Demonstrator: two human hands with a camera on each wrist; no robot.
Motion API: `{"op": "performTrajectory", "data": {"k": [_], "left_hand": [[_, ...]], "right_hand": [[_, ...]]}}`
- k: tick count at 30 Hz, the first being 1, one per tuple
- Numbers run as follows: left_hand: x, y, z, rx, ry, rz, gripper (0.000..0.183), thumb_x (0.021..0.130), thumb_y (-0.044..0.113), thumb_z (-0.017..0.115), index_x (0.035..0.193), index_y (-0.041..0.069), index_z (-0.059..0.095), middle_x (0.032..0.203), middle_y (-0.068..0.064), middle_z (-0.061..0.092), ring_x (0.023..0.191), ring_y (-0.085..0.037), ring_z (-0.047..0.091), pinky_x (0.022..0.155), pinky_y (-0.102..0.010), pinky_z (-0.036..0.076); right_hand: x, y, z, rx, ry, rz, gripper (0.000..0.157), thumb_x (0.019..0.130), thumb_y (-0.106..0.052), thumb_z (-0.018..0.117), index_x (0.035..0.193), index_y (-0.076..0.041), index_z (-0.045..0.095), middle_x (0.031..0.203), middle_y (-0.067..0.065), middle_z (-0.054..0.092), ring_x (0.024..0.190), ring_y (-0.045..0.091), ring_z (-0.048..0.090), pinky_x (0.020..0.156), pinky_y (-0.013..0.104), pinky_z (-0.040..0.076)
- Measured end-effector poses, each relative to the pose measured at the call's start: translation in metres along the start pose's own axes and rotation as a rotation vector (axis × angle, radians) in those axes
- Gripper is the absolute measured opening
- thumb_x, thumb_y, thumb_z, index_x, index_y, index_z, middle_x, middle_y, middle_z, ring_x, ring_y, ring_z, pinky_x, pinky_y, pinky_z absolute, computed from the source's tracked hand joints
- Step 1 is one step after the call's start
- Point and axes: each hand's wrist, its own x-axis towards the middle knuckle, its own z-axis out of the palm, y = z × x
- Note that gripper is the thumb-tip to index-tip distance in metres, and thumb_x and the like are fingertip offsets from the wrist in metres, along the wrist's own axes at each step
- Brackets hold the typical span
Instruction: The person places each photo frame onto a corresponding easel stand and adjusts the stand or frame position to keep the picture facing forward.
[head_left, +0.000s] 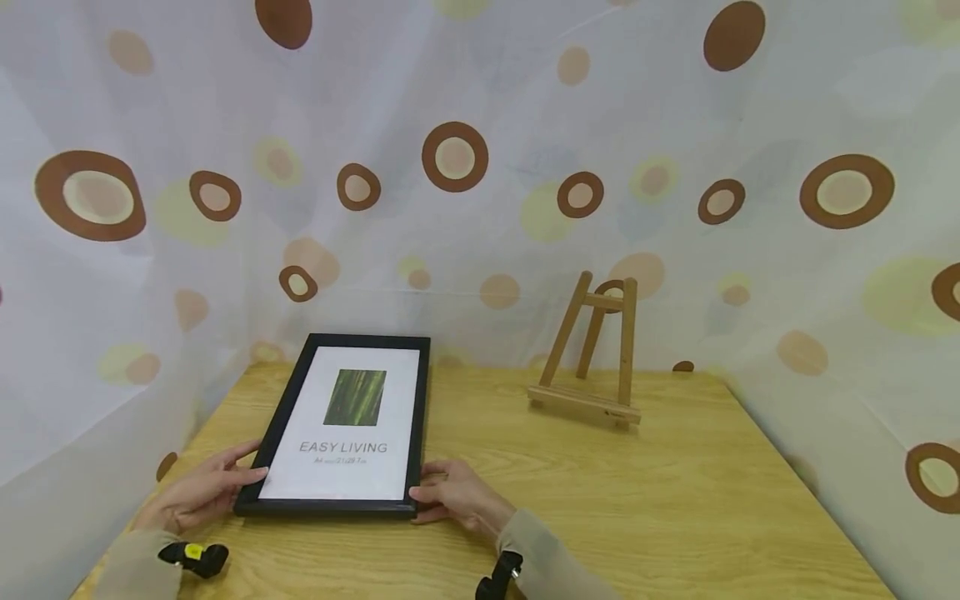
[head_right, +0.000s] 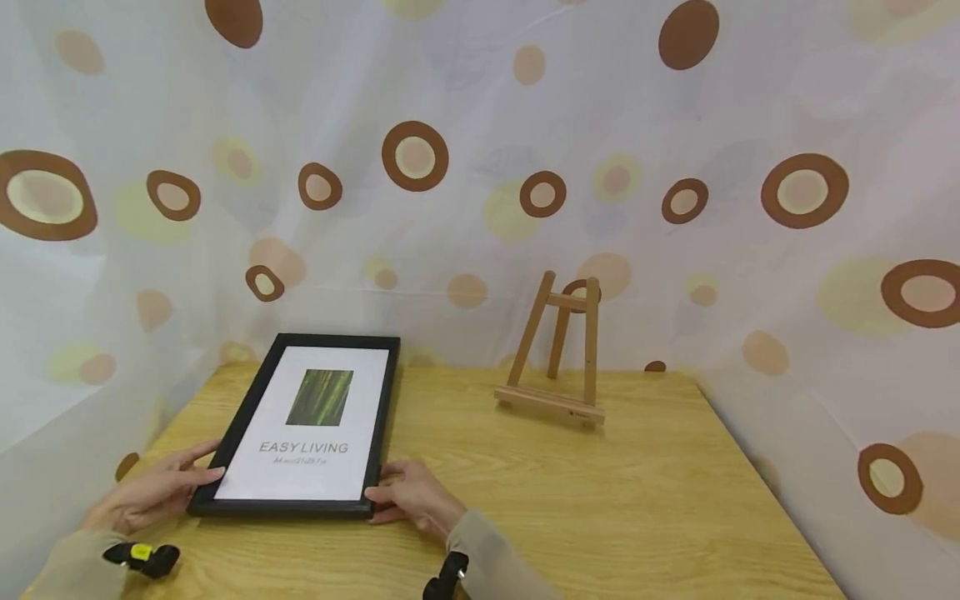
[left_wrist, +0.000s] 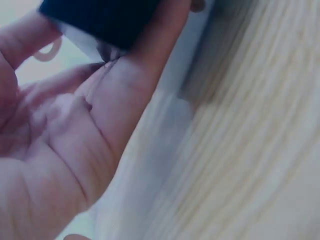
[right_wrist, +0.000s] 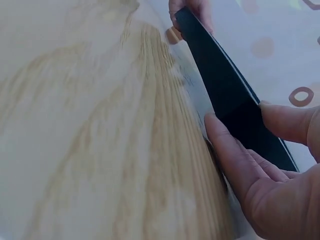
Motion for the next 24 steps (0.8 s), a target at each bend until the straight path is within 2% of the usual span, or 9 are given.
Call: {"op": "performTrajectory", "data": {"k": [3,7,10,12,15,18,21,24], "left_hand": [[0.003,0.0,0.002,0.006,-0.058,0.014,0.082,0.093,-0.002,0.044,0.141,0.011,-0.021,0.117,-0.014,0.056,0.104,-0.028,0.056,0.087,-0.042,0.045],[0.009,0.0,0.006,0.037,-0.108,0.02,0.088,0.091,-0.004,0.046,0.141,0.017,-0.022,0.119,-0.015,0.053,0.107,-0.03,0.053,0.089,-0.043,0.044],[0.015,-0.001,0.009,0.029,-0.223,0.077,0.089,0.09,-0.01,0.042,0.139,0.021,-0.025,0.124,-0.019,0.049,0.113,-0.033,0.049,0.091,-0.05,0.039],[0.019,-0.003,0.01,-0.007,-0.315,0.116,0.09,0.09,-0.014,0.038,0.138,0.026,-0.027,0.129,-0.021,0.045,0.117,-0.035,0.044,0.091,-0.057,0.035],[0.025,-0.004,0.012,-0.052,-0.415,0.153,0.091,0.089,-0.018,0.032,0.138,0.032,-0.025,0.134,-0.023,0.039,0.121,-0.037,0.038,0.089,-0.064,0.031],[0.029,-0.002,0.016,-0.041,-0.428,0.166,0.091,0.09,-0.018,0.032,0.139,0.034,-0.024,0.133,-0.025,0.039,0.12,-0.037,0.039,0.089,-0.064,0.031],[0.032,0.001,0.019,-0.028,-0.394,0.157,0.092,0.089,-0.017,0.034,0.138,0.034,-0.026,0.128,-0.025,0.043,0.117,-0.035,0.044,0.089,-0.063,0.032],[0.035,0.003,0.022,-0.031,-0.356,0.148,0.093,0.089,-0.018,0.035,0.138,0.033,-0.026,0.126,-0.025,0.046,0.115,-0.035,0.046,0.089,-0.063,0.032]], "right_hand": [[-0.003,-0.004,-0.006,-0.018,0.005,-0.001,0.052,0.082,0.004,0.061,0.127,0.013,0.038,0.102,0.018,0.061,0.086,0.029,0.062,0.067,0.041,0.053],[-0.007,-0.009,-0.014,-0.031,0.029,-0.016,0.057,0.081,0.007,0.061,0.131,0.013,0.033,0.11,0.022,0.056,0.091,0.032,0.061,0.068,0.042,0.053],[-0.01,-0.011,-0.02,-0.043,0.039,-0.038,0.057,0.081,0.008,0.06,0.131,0.013,0.032,0.113,0.023,0.054,0.093,0.032,0.059,0.069,0.043,0.052],[-0.01,-0.012,-0.024,-0.05,0.034,-0.047,0.055,0.082,0.007,0.059,0.131,0.011,0.033,0.114,0.022,0.053,0.094,0.031,0.058,0.071,0.043,0.052],[-0.011,-0.014,-0.029,-0.051,0.039,-0.049,0.056,0.083,0.005,0.059,0.132,0.009,0.032,0.12,0.022,0.05,0.099,0.031,0.056,0.074,0.043,0.051],[-0.012,-0.016,-0.033,-0.036,0.045,-0.048,0.061,0.084,0.004,0.058,0.136,0.009,0.027,0.127,0.026,0.042,0.105,0.033,0.052,0.077,0.043,0.05],[-0.013,-0.018,-0.037,-0.023,0.049,-0.054,0.064,0.084,0.004,0.058,0.137,0.009,0.024,0.13,0.027,0.039,0.107,0.034,0.051,0.078,0.043,0.05],[-0.012,-0.019,-0.039,-0.031,0.064,-0.071,0.062,0.084,0.003,0.059,0.137,0.008,0.026,0.128,0.025,0.042,0.104,0.032,0.054,0.078,0.042,0.05]]}}
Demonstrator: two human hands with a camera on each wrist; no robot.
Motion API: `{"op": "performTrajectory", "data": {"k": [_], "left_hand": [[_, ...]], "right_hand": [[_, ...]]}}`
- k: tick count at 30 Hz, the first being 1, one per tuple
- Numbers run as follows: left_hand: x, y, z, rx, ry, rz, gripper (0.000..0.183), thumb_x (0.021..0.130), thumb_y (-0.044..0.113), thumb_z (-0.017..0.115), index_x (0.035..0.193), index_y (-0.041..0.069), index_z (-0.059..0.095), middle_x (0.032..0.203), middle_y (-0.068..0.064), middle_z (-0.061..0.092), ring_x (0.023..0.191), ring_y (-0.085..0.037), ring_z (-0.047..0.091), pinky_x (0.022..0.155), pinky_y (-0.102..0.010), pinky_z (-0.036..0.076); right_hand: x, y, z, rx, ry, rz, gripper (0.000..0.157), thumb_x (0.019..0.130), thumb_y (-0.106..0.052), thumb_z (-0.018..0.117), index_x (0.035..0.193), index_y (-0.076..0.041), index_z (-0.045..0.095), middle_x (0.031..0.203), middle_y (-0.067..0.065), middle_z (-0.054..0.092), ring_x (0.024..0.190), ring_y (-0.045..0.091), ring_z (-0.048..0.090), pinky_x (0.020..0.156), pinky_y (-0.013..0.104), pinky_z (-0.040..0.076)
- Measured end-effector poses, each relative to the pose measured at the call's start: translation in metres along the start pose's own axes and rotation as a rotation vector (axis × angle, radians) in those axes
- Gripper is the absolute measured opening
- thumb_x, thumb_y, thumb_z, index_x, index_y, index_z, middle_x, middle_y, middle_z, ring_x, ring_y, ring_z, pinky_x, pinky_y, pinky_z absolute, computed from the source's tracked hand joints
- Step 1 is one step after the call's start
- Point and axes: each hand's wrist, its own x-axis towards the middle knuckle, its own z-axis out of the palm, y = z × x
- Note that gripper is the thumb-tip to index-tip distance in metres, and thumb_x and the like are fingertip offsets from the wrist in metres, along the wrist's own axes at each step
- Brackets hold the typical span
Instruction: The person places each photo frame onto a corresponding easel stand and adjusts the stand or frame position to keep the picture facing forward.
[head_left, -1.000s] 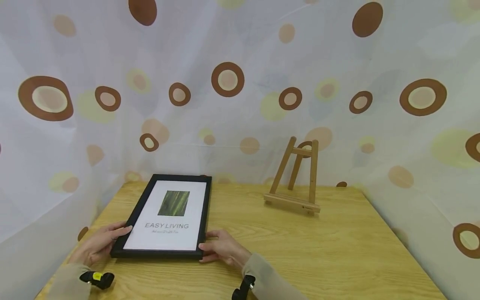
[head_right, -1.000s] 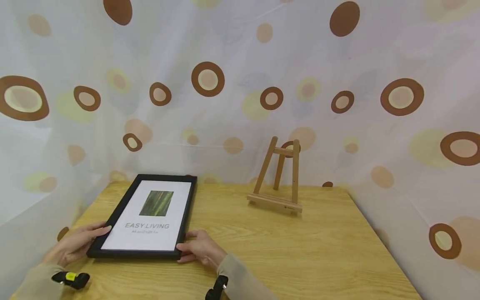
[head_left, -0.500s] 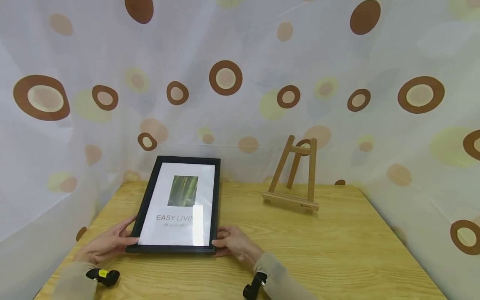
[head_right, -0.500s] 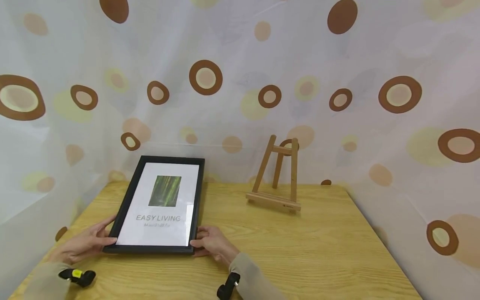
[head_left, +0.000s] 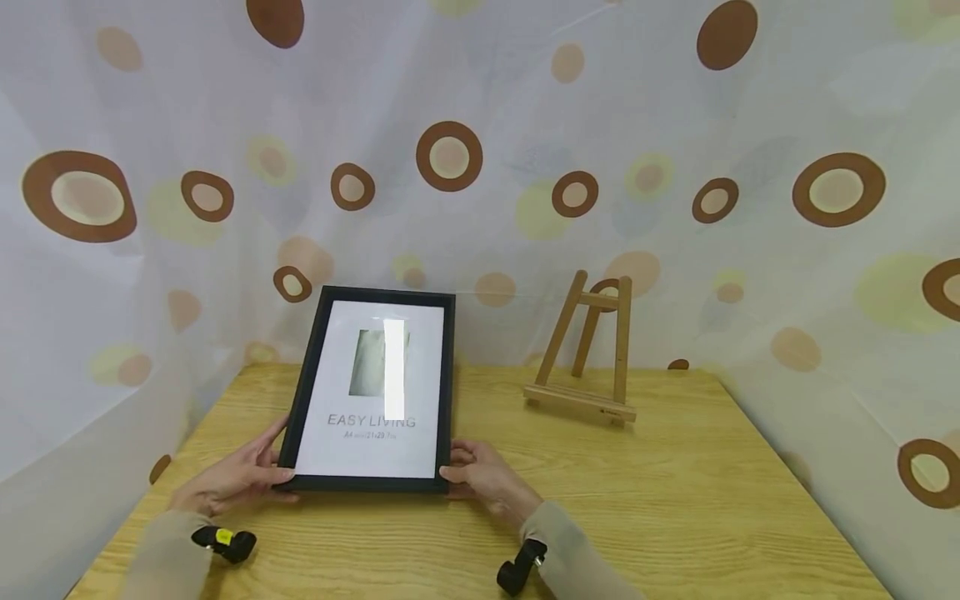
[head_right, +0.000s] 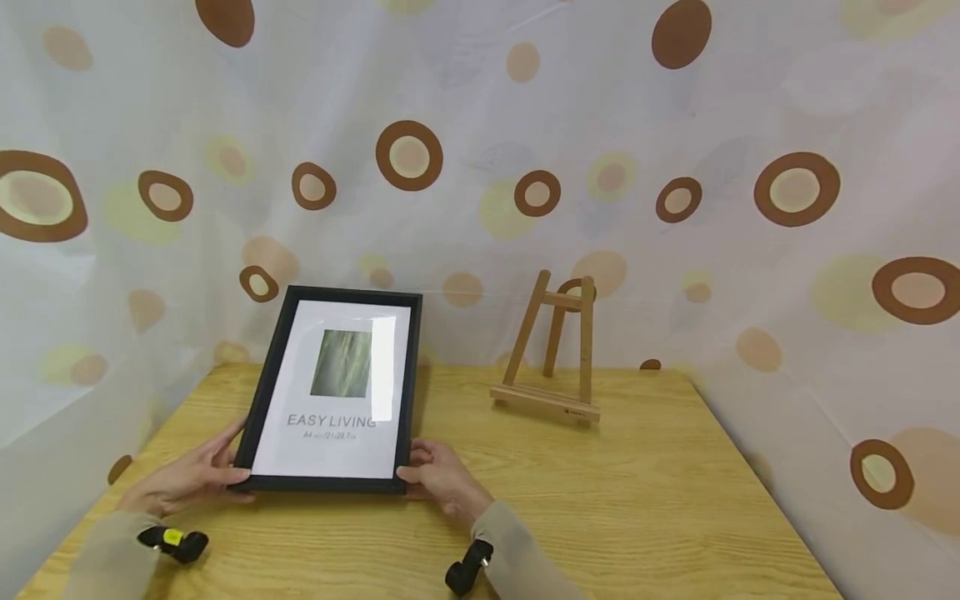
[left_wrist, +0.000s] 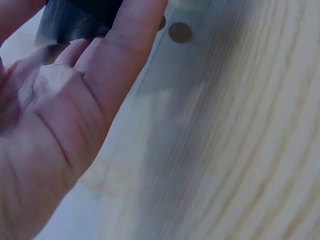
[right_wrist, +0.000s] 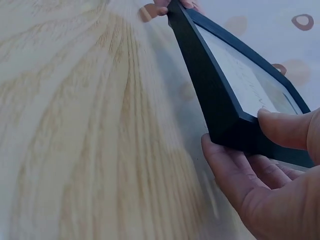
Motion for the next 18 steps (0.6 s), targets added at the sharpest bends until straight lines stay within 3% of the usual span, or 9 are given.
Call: {"op": "performTrajectory", "data": {"k": [8,12,18], "left_hand": [[0.009,0.001,0.006,0.027,0.077,0.014,0.096,0.087,-0.017,0.041,0.14,0.034,-0.021,0.122,-0.022,0.051,0.113,-0.034,0.049,0.088,-0.063,0.033],[0.015,0.0,0.011,0.077,0.15,0.003,0.099,0.086,-0.014,0.048,0.141,0.037,-0.016,0.121,-0.02,0.051,0.112,-0.035,0.049,0.088,-0.062,0.034],[0.027,0.0,0.018,0.233,0.293,-0.055,0.1,0.083,-0.003,0.06,0.144,0.026,-0.014,0.117,-0.023,0.05,0.107,-0.033,0.053,0.088,-0.048,0.043]], "right_hand": [[0.002,-0.003,-0.005,-0.049,0.052,-0.056,0.059,0.084,-0.002,0.061,0.135,0.006,0.032,0.124,0.022,0.048,0.096,0.027,0.059,0.076,0.041,0.051],[0.004,-0.005,-0.009,-0.092,0.083,-0.077,0.061,0.084,-0.006,0.063,0.136,0.004,0.032,0.126,0.022,0.047,0.097,0.026,0.058,0.075,0.04,0.051],[0.003,-0.005,-0.017,-0.104,0.107,-0.091,0.06,0.086,-0.006,0.061,0.137,0.002,0.031,0.13,0.023,0.042,0.102,0.027,0.055,0.075,0.042,0.051]]}}
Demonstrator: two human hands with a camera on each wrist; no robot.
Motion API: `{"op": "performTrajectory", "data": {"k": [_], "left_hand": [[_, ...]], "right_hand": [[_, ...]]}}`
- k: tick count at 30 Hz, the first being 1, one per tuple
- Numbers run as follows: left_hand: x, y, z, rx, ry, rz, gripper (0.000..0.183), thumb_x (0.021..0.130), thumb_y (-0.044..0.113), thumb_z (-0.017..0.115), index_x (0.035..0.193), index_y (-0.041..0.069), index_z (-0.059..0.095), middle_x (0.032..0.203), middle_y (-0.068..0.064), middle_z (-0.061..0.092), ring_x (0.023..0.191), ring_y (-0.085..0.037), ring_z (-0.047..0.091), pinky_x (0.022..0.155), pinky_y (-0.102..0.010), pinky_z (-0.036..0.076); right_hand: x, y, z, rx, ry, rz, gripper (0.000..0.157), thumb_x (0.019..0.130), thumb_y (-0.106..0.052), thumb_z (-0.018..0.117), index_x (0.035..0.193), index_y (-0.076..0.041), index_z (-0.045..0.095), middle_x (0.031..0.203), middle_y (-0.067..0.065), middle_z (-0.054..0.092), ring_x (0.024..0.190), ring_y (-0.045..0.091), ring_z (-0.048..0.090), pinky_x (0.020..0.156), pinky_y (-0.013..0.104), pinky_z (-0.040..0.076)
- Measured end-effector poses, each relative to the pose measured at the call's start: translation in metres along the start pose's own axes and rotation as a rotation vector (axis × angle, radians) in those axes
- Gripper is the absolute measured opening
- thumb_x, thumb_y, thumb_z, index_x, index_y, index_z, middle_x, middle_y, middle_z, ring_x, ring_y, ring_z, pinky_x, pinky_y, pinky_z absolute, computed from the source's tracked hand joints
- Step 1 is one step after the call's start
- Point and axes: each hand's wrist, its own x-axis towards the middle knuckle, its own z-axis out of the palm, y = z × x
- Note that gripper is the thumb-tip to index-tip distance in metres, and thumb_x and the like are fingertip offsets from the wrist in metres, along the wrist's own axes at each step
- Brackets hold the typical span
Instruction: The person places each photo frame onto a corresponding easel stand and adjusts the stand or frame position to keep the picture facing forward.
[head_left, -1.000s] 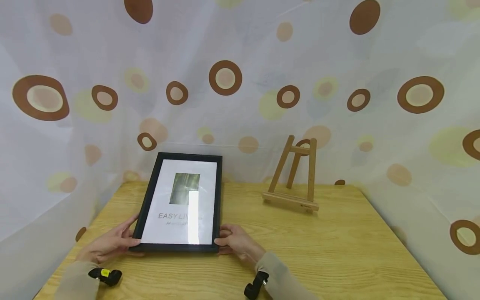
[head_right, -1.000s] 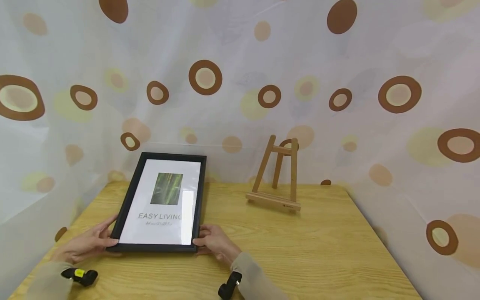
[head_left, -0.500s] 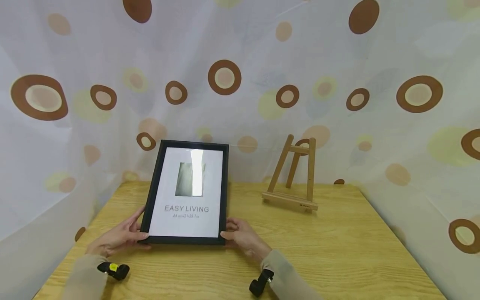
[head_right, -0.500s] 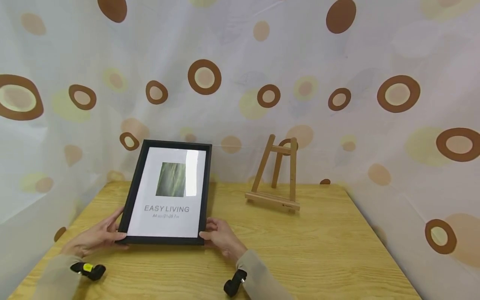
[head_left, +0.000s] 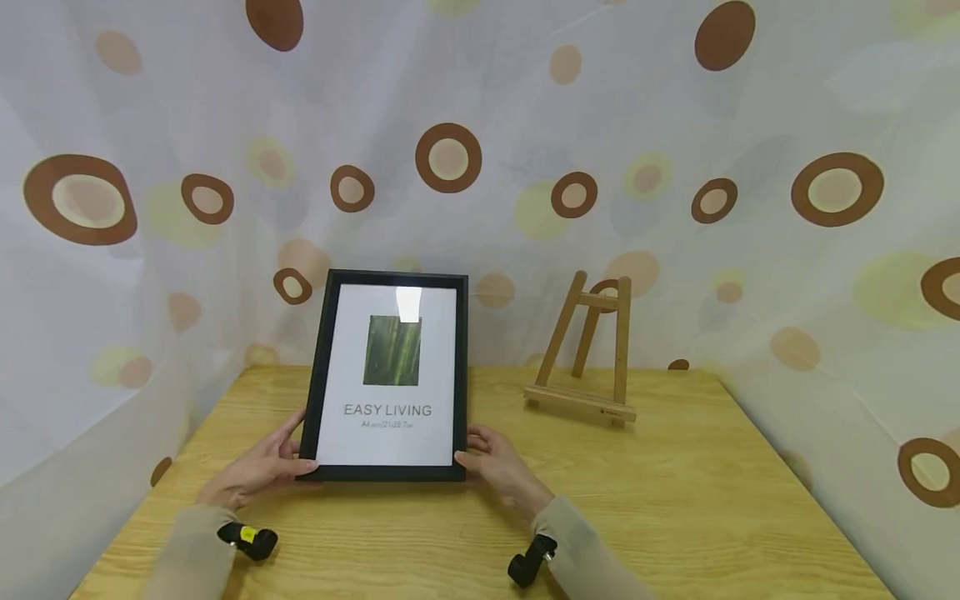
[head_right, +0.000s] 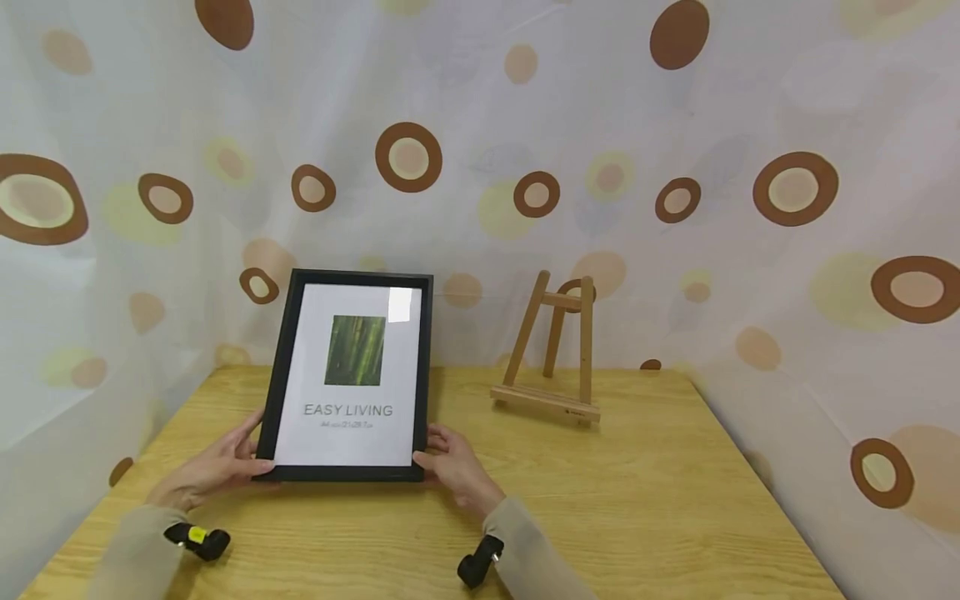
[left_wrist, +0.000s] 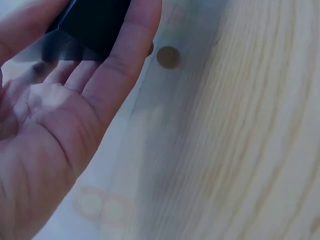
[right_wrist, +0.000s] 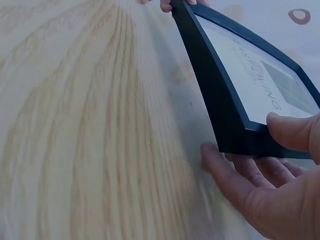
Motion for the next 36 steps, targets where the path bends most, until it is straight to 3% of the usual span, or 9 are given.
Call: {"op": "performTrajectory", "data": {"k": [2,6,12,24,28,36], "left_hand": [[0.003,0.0,0.004,0.067,0.043,-0.012,0.101,0.082,0.002,0.063,0.145,0.021,-0.013,0.115,-0.023,0.05,0.104,-0.031,0.054,0.087,-0.044,0.045],[0.01,0.0,0.013,0.144,0.105,-0.016,0.101,0.081,0.007,0.067,0.145,0.016,-0.01,0.121,-0.026,0.045,0.102,-0.03,0.055,0.091,-0.05,0.039],[0.019,0.0,0.023,0.169,0.169,-0.031,0.1,0.079,0.01,0.07,0.146,0.017,-0.004,0.136,-0.032,0.027,0.112,-0.033,0.048,0.095,-0.06,0.027],[0.038,-0.002,0.039,0.229,0.254,-0.031,0.098,0.076,0.015,0.073,0.147,0.013,0.004,0.139,-0.032,0.022,0.119,-0.04,0.04,0.093,-0.052,0.037],[0.05,0.0,0.043,0.248,0.267,-0.023,0.097,0.077,0.016,0.072,0.147,0.015,0.004,0.141,-0.03,0.018,0.125,-0.043,0.03,0.093,-0.053,0.036],[0.075,-0.001,0.062,0.28,0.277,0.022,0.093,0.078,0.015,0.072,0.147,0.014,0.01,0.142,-0.026,0.022,0.125,-0.042,0.03,0.089,-0.051,0.041]], "right_hand": [[-0.001,0.0,-0.003,0.004,0.004,-0.004,0.06,0.086,-0.005,0.06,0.137,0.003,0.029,0.13,0.023,0.041,0.101,0.027,0.055,0.075,0.042,0.051],[-0.004,-0.002,-0.009,0.021,0.008,-0.009,0.06,0.087,-0.005,0.058,0.138,0.003,0.027,0.133,0.025,0.037,0.099,0.028,0.057,0.075,0.045,0.05],[-0.004,-0.003,-0.021,0.024,0.005,-0.019,0.056,0.089,-0.004,0.056,0.138,0.0,0.029,0.135,0.026,0.034,0.096,0.03,0.058,0.074,0.049,0.05],[-0.005,-0.003,-0.036,-0.046,0.088,-0.038,0.051,0.089,-0.013,0.058,0.134,-0.002,0.037,0.13,0.023,0.043,0.097,0.028,0.057,0.069,0.048,0.051],[-0.007,-0.015,-0.042,-0.036,0.094,-0.042,0.052,0.09,-0.012,0.057,0.136,-0.002,0.036,0.131,0.023,0.043,0.097,0.03,0.059,0.073,0.05,0.05],[-0.009,-0.015,-0.066,-0.036,0.169,-0.041,0.055,0.09,-0.018,0.058,0.138,-0.004,0.035,0.133,0.023,0.041,0.095,0.03,0.06,0.072,0.05,0.05]]}}
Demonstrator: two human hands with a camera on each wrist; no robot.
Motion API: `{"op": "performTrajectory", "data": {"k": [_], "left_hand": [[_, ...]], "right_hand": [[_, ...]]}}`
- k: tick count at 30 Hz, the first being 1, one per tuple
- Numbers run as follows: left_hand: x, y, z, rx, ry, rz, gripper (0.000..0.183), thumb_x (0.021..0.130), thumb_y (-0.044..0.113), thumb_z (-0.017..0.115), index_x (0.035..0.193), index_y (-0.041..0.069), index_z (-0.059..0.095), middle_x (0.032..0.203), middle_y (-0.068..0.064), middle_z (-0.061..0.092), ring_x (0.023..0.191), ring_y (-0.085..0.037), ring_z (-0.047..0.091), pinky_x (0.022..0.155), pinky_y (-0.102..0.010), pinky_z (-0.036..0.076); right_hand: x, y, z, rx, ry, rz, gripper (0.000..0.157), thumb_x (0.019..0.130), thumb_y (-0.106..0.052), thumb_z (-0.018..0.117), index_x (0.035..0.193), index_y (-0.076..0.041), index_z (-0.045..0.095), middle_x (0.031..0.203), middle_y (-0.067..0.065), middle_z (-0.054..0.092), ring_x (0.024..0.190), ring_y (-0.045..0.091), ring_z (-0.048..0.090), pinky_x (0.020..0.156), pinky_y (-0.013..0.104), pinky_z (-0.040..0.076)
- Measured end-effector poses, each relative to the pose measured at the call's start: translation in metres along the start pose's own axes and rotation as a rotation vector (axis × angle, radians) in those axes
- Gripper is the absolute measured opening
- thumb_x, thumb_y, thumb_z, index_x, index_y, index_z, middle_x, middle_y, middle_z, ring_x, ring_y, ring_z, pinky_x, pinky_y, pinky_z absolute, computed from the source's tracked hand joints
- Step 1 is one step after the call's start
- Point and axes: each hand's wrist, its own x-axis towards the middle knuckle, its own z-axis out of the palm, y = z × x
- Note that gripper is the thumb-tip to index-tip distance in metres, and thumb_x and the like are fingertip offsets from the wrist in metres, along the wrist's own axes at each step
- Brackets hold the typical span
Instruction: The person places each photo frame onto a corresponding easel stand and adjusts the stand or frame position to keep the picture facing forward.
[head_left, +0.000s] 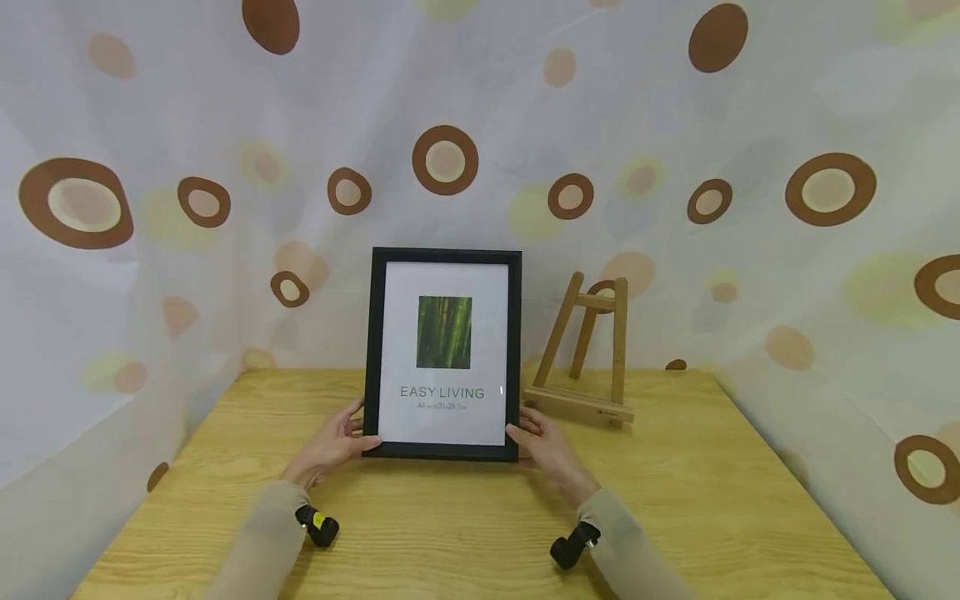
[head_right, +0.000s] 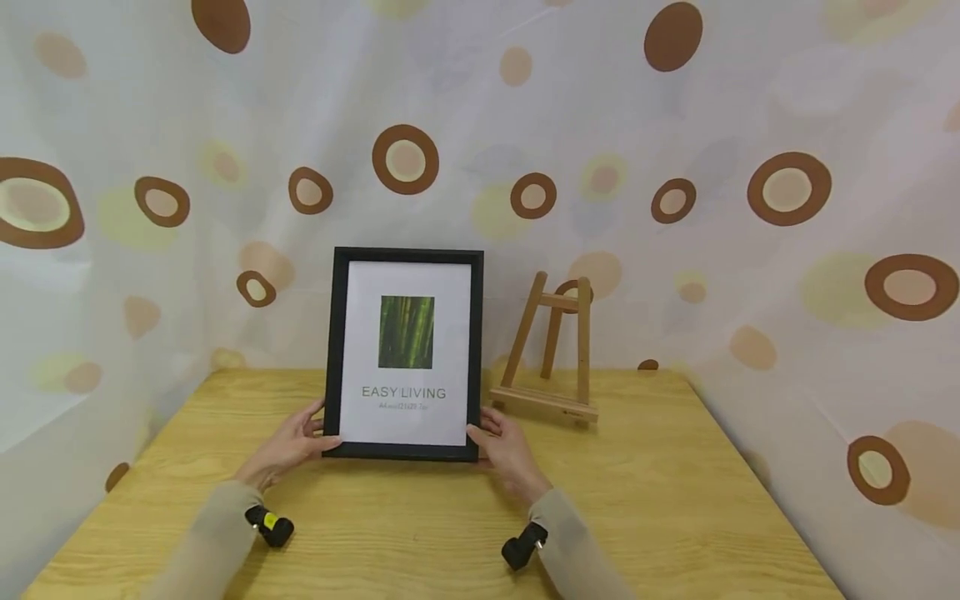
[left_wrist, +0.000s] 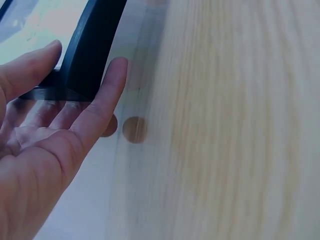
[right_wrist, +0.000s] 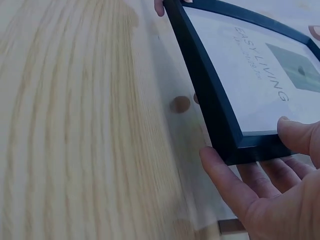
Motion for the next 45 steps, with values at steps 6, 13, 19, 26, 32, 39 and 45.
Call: {"op": "performTrajectory", "data": {"k": [6,13,19,26,32,39,45], "left_hand": [[0.01,0.004,0.016,0.097,0.03,0.03,0.089,0.078,0.019,0.072,0.146,0.016,0.015,0.142,-0.021,0.026,0.125,-0.039,0.031,0.084,-0.046,0.046],[0.018,0.016,0.032,0.091,0.038,0.059,0.086,0.078,0.013,0.071,0.146,0.019,0.019,0.137,-0.025,0.033,0.121,-0.04,0.037,0.073,-0.041,0.052],[0.026,0.024,0.045,0.113,0.045,0.104,0.081,0.081,0.011,0.069,0.145,0.023,0.021,0.126,-0.021,0.048,0.107,-0.031,0.052,0.07,-0.039,0.052],[0.032,0.035,0.054,0.003,-0.088,0.167,0.07,0.088,0.005,0.057,0.144,0.027,0.022,0.126,-0.02,0.048,0.105,-0.028,0.054,0.079,-0.041,0.05],[0.037,0.038,0.057,-0.012,-0.192,0.195,0.07,0.088,0.003,0.055,0.145,0.024,0.019,0.132,-0.019,0.041,0.116,-0.032,0.044,0.086,-0.042,0.046],[0.052,0.046,0.073,0.065,-0.133,0.185,0.071,0.089,0.006,0.057,0.146,0.023,0.018,0.128,-0.014,0.045,0.116,-0.028,0.044,0.088,-0.04,0.045],[0.07,0.061,0.093,0.159,-0.084,0.219,0.068,0.089,0.006,0.056,0.145,0.021,0.02,0.128,-0.014,0.046,0.113,-0.027,0.047,0.086,-0.038,0.047]], "right_hand": [[0.001,-0.002,-0.015,-0.033,0.08,-0.02,0.052,0.089,-0.021,0.058,0.135,-0.004,0.04,0.131,0.021,0.044,0.094,0.029,0.06,0.07,0.048,0.051],[0.004,-0.003,-0.032,-0.034,0.083,-0.016,0.048,0.089,-0.015,0.058,0.133,-0.005,0.043,0.128,0.02,0.048,0.094,0.03,0.06,0.071,0.048,0.051],[0.004,-0.007,-0.046,-0.033,0.088,-0.019,0.051,0.089,-0.016,0.058,0.136,-0.005,0.039,0.133,0.021,0.042,0.105,0.032,0.054,0.075,0.048,0.05],[0.004,-0.011,-0.063,-0.077,0.129,-0.039,0.054,0.09,-0.02,0.057,0.137,-0.002,0.036,0.137,0.02,0.037,0.114,0.032,0.047,0.074,0.045,0.051],[0.001,-0.01,-0.077,-0.079,0.141,-0.057,0.06,0.09,-0.021,0.058,0.139,-0.001,0.031,0.139,0.022,0.034,0.115,0.034,0.046,0.079,0.046,0.049],[0.001,-0.012,-0.095,-0.065,0.139,-0.121,0.062,0.09,-0.021,0.058,0.141,-0.002,0.028,0.138,0.018,0.038,0.114,0.028,0.048,0.084,0.045,0.047],[-0.001,-0.02,-0.112,-0.114,0.184,-0.129,0.063,0.091,-0.024,0.056,0.142,-0.004,0.025,0.139,0.017,0.037,0.112,0.021,0.05,0.082,0.041,0.048]]}}
